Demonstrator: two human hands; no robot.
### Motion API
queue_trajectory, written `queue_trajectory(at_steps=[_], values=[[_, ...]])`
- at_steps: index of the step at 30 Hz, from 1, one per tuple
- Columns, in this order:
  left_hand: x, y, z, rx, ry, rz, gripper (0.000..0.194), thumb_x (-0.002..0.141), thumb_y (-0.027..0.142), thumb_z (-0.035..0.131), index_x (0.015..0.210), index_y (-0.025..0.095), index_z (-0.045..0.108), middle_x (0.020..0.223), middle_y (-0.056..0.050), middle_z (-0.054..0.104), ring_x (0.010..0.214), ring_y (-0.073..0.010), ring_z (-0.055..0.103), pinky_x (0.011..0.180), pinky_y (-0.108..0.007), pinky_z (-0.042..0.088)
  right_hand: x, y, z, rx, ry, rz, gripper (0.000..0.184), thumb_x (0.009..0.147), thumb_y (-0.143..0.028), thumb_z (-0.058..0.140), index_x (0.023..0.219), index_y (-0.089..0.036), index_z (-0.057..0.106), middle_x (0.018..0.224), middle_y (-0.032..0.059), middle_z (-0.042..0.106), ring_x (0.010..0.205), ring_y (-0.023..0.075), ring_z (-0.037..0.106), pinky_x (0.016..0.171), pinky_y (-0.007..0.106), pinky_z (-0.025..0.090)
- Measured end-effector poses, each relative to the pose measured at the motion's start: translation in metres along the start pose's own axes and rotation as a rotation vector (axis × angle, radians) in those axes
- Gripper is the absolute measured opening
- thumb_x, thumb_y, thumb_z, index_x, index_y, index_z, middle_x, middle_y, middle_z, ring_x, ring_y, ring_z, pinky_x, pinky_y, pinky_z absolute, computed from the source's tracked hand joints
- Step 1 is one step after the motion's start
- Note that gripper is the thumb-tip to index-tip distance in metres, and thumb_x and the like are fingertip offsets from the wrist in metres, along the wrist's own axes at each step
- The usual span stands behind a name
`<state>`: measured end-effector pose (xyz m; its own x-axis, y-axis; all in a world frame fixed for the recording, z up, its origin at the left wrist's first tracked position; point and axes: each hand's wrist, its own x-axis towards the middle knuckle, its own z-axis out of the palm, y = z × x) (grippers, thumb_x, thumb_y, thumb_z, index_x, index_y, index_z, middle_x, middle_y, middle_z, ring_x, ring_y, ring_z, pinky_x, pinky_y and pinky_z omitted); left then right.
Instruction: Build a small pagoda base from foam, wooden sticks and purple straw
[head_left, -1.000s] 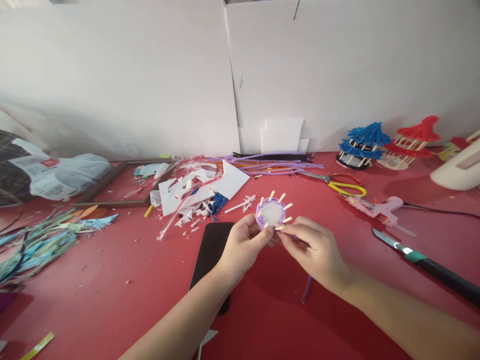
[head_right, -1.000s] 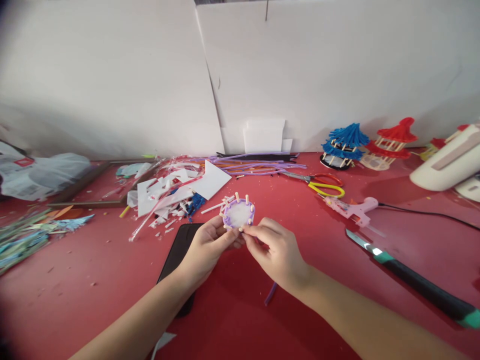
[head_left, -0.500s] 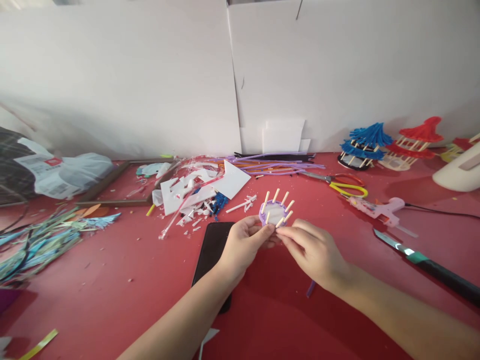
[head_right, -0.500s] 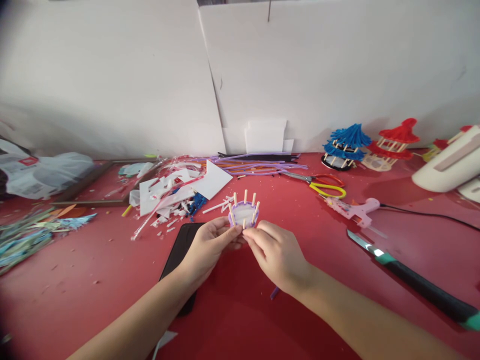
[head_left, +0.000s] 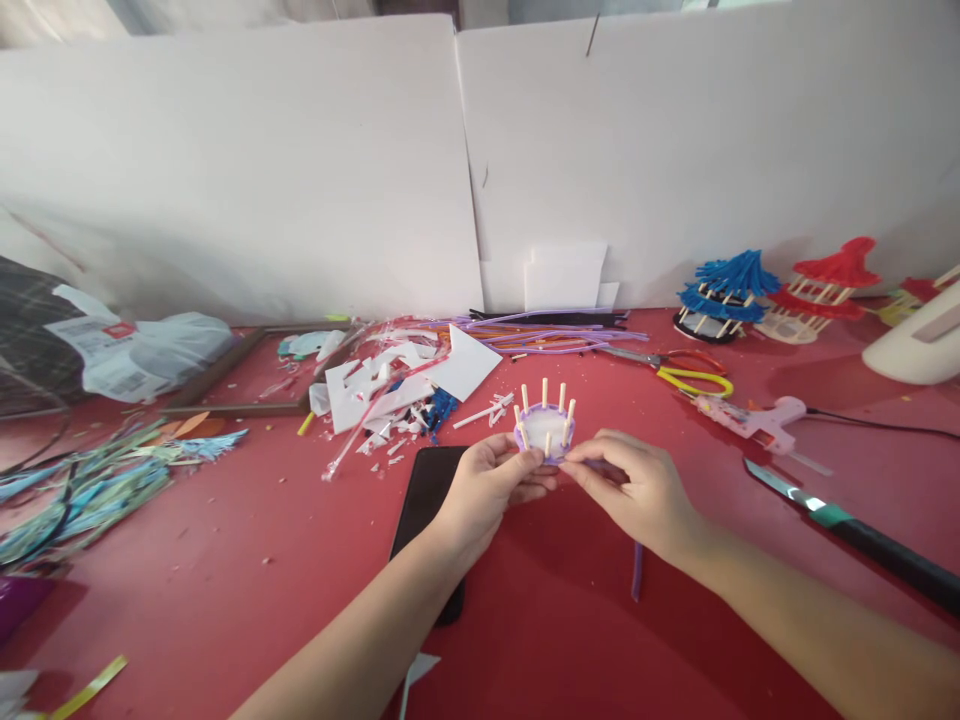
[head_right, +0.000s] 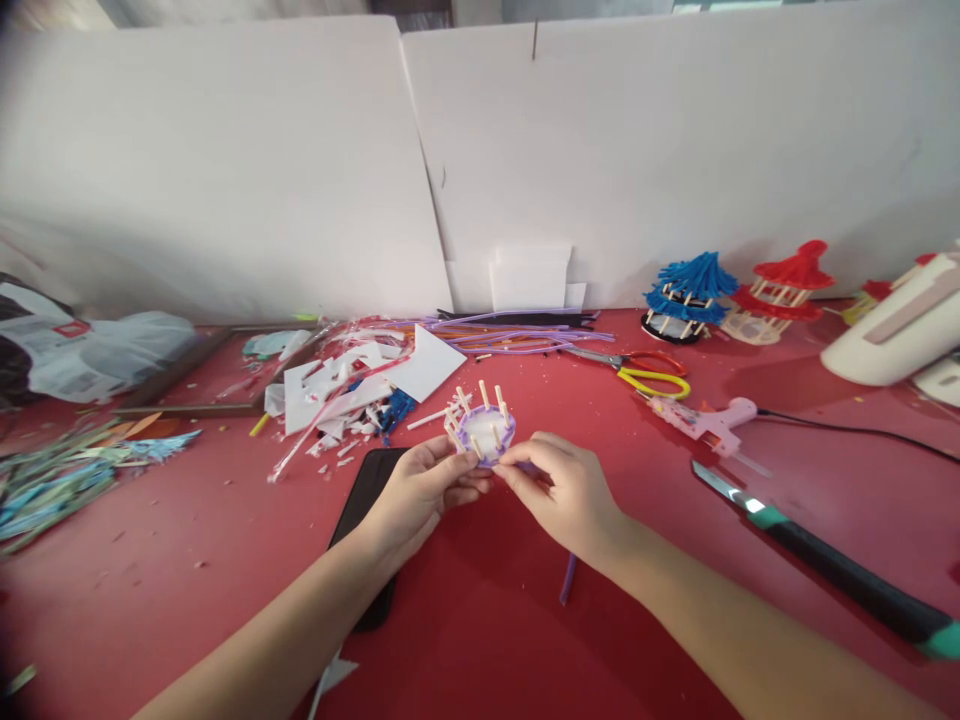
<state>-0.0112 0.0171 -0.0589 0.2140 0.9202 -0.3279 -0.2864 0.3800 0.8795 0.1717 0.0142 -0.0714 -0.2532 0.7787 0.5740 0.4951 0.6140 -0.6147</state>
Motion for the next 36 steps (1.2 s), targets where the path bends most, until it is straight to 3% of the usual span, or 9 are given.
queue_trajectory(at_steps=[4, 13, 19, 26, 36], values=[[0.000, -0.001, 0.000, 0.014, -0.016, 0.006, 0.029, 0.069, 0.028, 0.079, 0.088, 0.011, 0.065, 0.075, -0.008, 0.076, 0.060, -0.0120, 0.070, 0.057, -0.017, 0.054, -0.001, 0.004, 0.000, 0.063, 0.003, 0.194, 0.011, 0.083, -0.028, 0.065, 0.090, -0.020, 0.063, 0.066, -0.0018, 0.061, 0.053, 0.0099, 0.057, 0.049, 0.020, 0.047], [0.000, 0.002, -0.003, -0.005, -0.134, -0.060, 0.030, 0.069, 0.029, 0.080, 0.090, 0.012, 0.066, 0.075, -0.007, 0.073, 0.063, -0.0123, 0.069, 0.061, -0.019, 0.056, -0.003, 0.007, 0.000, 0.289, -0.098, 0.346, 0.014, 0.083, -0.031, 0.066, 0.094, -0.023, 0.070, 0.088, 0.0016, 0.074, 0.076, 0.0159, 0.070, 0.068, 0.025, 0.057], [-0.001, -0.003, -0.001, 0.010, -0.147, -0.022, 0.032, 0.069, 0.024, 0.080, 0.098, 0.019, 0.068, 0.100, -0.003, 0.070, 0.091, -0.0136, 0.067, 0.077, -0.022, 0.055, -0.004, 0.011, 0.002, 0.113, -0.025, 0.159, 0.008, 0.086, -0.025, 0.062, 0.091, -0.024, 0.069, 0.088, 0.0013, 0.073, 0.080, 0.0160, 0.069, 0.072, 0.026, 0.054], [0.000, -0.002, -0.001, 0.031, -0.137, -0.062, 0.032, 0.068, 0.022, 0.081, 0.096, 0.016, 0.068, 0.088, -0.005, 0.072, 0.081, -0.0145, 0.069, 0.073, -0.024, 0.055, -0.004, 0.013, -0.002, 0.024, -0.017, 0.019, 0.007, 0.087, -0.021, 0.061, 0.090, -0.021, 0.068, 0.084, 0.0038, 0.071, 0.074, 0.0152, 0.067, 0.067, 0.025, 0.053], [0.000, -0.002, -0.002, 0.063, -0.126, -0.056, 0.030, 0.070, 0.023, 0.079, 0.095, 0.014, 0.067, 0.088, -0.008, 0.074, 0.078, -0.0155, 0.071, 0.073, -0.024, 0.055, 0.001, 0.021, -0.006, 0.015, -0.117, -0.116, 0.012, 0.091, -0.022, 0.055, 0.092, -0.021, 0.067, 0.084, 0.0047, 0.069, 0.075, 0.0146, 0.066, 0.069, 0.026, 0.052]])
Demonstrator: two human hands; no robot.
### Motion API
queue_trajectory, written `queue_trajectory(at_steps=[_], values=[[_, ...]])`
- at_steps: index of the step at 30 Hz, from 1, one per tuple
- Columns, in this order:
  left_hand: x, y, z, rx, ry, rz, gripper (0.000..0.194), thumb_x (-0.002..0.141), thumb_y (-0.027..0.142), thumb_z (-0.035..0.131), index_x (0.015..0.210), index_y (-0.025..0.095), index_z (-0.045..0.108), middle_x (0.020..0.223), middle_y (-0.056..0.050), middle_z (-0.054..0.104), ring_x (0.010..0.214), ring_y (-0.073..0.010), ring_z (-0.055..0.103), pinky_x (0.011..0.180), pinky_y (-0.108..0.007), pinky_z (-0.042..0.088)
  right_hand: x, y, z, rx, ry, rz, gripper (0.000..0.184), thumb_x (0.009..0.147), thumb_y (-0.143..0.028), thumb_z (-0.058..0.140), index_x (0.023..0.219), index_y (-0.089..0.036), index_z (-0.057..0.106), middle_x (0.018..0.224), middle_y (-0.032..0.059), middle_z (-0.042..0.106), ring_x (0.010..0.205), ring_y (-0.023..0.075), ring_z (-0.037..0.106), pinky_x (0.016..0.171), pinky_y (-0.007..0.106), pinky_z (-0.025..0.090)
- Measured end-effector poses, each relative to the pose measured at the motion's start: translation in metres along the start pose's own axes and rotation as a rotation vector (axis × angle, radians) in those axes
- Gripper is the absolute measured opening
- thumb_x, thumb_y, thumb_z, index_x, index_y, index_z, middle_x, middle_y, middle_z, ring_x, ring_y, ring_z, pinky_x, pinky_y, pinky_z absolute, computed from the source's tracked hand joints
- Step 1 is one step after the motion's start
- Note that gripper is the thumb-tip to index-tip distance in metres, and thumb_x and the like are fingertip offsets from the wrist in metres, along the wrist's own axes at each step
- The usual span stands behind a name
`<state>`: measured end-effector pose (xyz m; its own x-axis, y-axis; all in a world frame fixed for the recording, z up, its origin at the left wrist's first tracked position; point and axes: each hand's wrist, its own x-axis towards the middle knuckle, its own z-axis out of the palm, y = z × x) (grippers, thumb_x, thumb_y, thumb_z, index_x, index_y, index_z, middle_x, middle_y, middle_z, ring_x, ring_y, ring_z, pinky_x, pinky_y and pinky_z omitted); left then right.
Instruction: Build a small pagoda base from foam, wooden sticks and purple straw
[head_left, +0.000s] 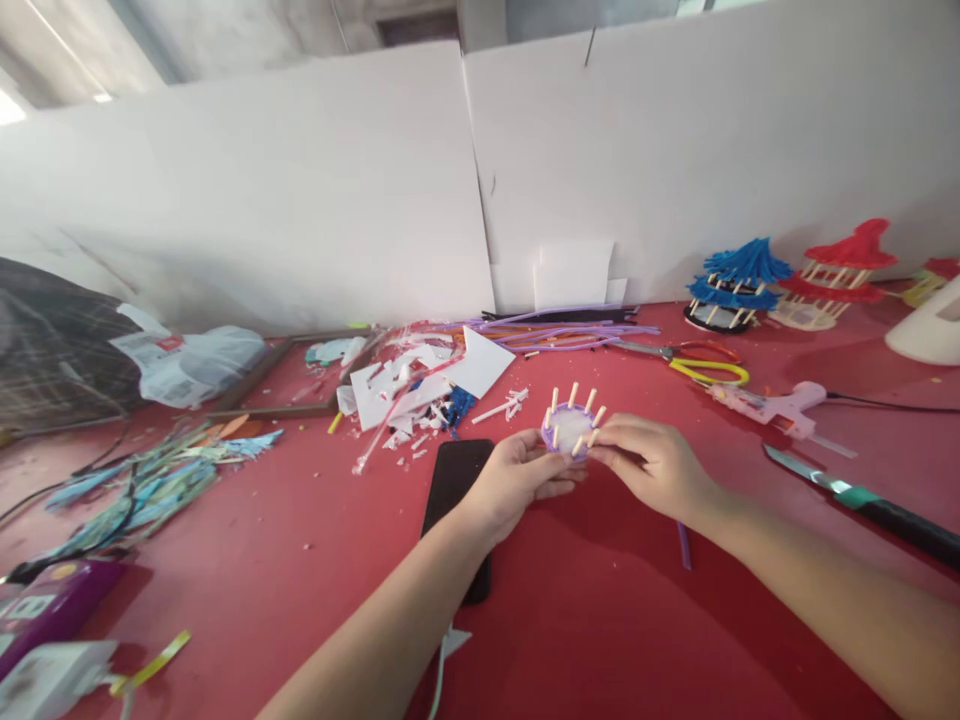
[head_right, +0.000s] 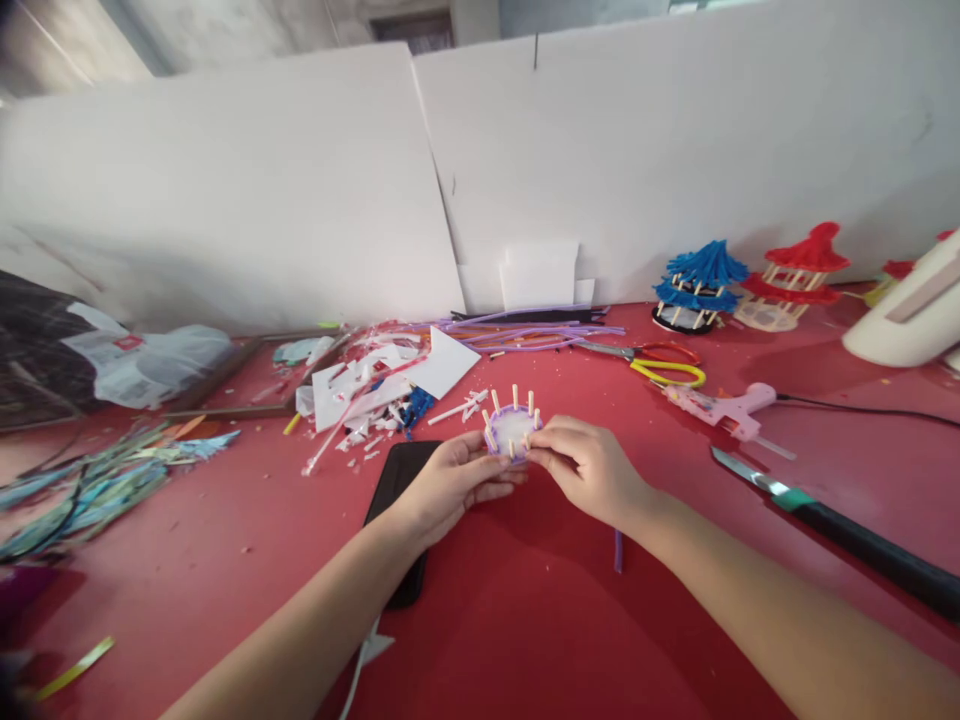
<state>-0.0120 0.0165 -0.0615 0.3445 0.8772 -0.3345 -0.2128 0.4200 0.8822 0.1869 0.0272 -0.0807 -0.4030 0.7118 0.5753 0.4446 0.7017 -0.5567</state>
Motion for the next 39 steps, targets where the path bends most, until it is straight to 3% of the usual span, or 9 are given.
queue_trajectory(at_steps=[6, 12, 23, 30, 34, 36, 38, 39], values=[[0.001, 0.001, 0.001, 0.009, 0.015, 0.000, 0.031, 0.068, 0.021, 0.080, 0.094, 0.012, 0.067, 0.085, -0.010, 0.074, 0.074, -0.0156, 0.071, 0.071, -0.024, 0.055, -0.002, -0.001, 0.002, -0.068, 0.022, -0.014, 0.012, 0.091, -0.024, 0.055, 0.092, -0.022, 0.067, 0.086, 0.0050, 0.070, 0.078, 0.0161, 0.067, 0.072, 0.028, 0.054], [0.004, 0.005, -0.001, -0.013, 0.037, 0.005, 0.024, 0.072, 0.018, 0.076, 0.094, 0.013, 0.067, 0.089, -0.009, 0.075, 0.077, -0.0138, 0.070, 0.073, -0.022, 0.054, 0.000, -0.008, 0.009, -0.134, 0.121, 0.084, 0.010, 0.090, -0.025, 0.055, 0.093, -0.020, 0.064, 0.086, 0.0066, 0.067, 0.081, 0.0184, 0.065, 0.073, 0.030, 0.053], [0.005, 0.005, -0.005, -0.021, 0.052, -0.003, 0.020, 0.077, 0.018, 0.072, 0.096, 0.014, 0.066, 0.093, -0.009, 0.075, 0.084, -0.0154, 0.070, 0.076, -0.025, 0.054, 0.001, -0.011, 0.008, -0.115, 0.102, 0.203, 0.010, 0.090, -0.024, 0.052, 0.088, -0.020, 0.061, 0.087, 0.0058, 0.066, 0.078, 0.0167, 0.062, 0.067, 0.027, 0.047], [0.007, 0.004, -0.005, -0.066, 0.133, 0.082, 0.018, 0.073, 0.021, 0.076, 0.085, 0.014, 0.064, 0.081, -0.005, 0.073, 0.074, -0.0134, 0.069, 0.079, -0.027, 0.054, -0.002, -0.031, 0.013, 0.023, -0.046, 0.300, 0.009, 0.085, -0.020, 0.055, 0.079, -0.021, 0.060, 0.072, -0.0011, 0.067, 0.058, 0.0109, 0.059, 0.055, 0.022, 0.045], [0.006, 0.005, -0.005, -0.077, 0.115, 0.077, 0.021, 0.071, 0.020, 0.077, 0.086, 0.012, 0.065, 0.082, -0.006, 0.073, 0.073, -0.0137, 0.069, 0.078, -0.028, 0.055, -0.001, -0.038, 0.018, 0.106, -0.115, 0.336, 0.011, 0.086, -0.021, 0.054, 0.080, -0.020, 0.063, 0.070, -0.0019, 0.069, 0.059, 0.0104, 0.063, 0.053, 0.019, 0.048], [0.007, 0.005, -0.006, -0.086, 0.105, 0.076, 0.020, 0.071, 0.019, 0.078, 0.086, 0.013, 0.065, 0.081, -0.004, 0.073, 0.072, -0.0128, 0.069, 0.076, -0.026, 0.056, 0.006, -0.032, 0.004, 0.118, -0.187, 0.310, 0.012, 0.084, -0.018, 0.055, 0.087, -0.022, 0.067, 0.076, -0.0021, 0.072, 0.066, 0.0114, 0.067, 0.058, 0.020, 0.052], [0.007, 0.005, -0.007, -0.097, 0.096, 0.078, 0.019, 0.072, 0.019, 0.077, 0.086, 0.014, 0.065, 0.080, -0.003, 0.073, 0.071, -0.0109, 0.068, 0.073, -0.023, 0.056, 0.013, -0.018, -0.028, 0.060, -0.288, 0.249, 0.027, 0.082, -0.013, 0.055, 0.100, -0.027, 0.068, 0.093, -0.0017, 0.075, 0.078, 0.0136, 0.070, 0.070, 0.024, 0.055], [0.008, 0.005, -0.007, -0.103, 0.092, 0.080, 0.018, 0.073, 0.019, 0.077, 0.086, 0.014, 0.065, 0.080, -0.002, 0.072, 0.071, -0.0101, 0.068, 0.072, -0.021, 0.055, 0.015, -0.008, -0.050, -0.049, -0.261, 0.229, 0.029, 0.082, -0.015, 0.055, 0.104, -0.029, 0.068, 0.099, -0.0009, 0.074, 0.085, 0.0162, 0.070, 0.075, 0.028, 0.055]])
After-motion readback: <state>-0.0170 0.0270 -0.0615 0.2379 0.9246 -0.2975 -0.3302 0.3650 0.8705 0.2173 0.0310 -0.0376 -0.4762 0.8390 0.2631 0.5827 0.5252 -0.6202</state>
